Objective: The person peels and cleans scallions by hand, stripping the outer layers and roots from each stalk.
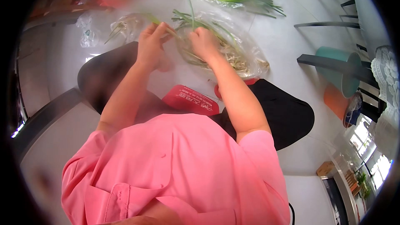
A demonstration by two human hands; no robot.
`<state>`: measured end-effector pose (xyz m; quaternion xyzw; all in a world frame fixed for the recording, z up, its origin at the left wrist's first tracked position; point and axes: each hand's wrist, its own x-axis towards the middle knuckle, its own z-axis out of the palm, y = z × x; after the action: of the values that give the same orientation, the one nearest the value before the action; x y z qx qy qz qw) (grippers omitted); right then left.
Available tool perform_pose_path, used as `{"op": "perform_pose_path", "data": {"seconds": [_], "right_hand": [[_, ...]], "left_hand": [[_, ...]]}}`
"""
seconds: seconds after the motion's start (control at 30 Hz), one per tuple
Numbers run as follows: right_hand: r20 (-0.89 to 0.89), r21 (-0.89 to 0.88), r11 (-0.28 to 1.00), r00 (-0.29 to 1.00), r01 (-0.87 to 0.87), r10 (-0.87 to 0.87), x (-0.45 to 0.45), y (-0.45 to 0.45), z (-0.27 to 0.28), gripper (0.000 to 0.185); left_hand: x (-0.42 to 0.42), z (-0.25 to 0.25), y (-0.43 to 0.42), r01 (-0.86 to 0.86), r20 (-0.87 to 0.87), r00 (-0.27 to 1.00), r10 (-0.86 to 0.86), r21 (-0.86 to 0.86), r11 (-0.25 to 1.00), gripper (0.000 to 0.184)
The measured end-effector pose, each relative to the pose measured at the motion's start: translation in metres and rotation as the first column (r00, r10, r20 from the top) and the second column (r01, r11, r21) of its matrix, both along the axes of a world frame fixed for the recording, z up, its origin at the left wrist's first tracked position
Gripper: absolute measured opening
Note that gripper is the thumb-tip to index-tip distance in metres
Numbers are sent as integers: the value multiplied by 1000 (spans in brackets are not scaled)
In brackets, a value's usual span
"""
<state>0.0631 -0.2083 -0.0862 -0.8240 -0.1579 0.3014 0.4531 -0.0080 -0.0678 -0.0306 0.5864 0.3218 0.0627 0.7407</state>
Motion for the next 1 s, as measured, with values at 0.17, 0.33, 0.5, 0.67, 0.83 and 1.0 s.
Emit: {"op": "perform_pose_path", "data": {"seconds": [0.17,0.33,0.5,0.67,0.83,1.0], "right_hand": [[235,-261,961,960,-91,154,-1,-24,-31,25],[72,-576,791,952,-204,298,5,-60,-63,21],[-55,-793,588,980,-160,192,-2,-104,-110,19],[-67,-808,569,983,-156,173,-8,-137,-123,23],[-111,-830,520,974,-201,200,-11,-150,-125,25],[-53,-751,568,889,-336,455,-5,-119,-113,23]], "left_hand": [[-2,5,4,-50,63,997,48,19,999,15],[-2,26,14,-120,174,980,94,143,982,14],[-2,46,43,-230,205,959,195,166,959,16],[-6,65,73,-326,314,916,250,221,919,19],[-5,93,103,-466,444,824,351,181,866,20],[-3,85,92,-427,351,875,334,236,873,19]]}}
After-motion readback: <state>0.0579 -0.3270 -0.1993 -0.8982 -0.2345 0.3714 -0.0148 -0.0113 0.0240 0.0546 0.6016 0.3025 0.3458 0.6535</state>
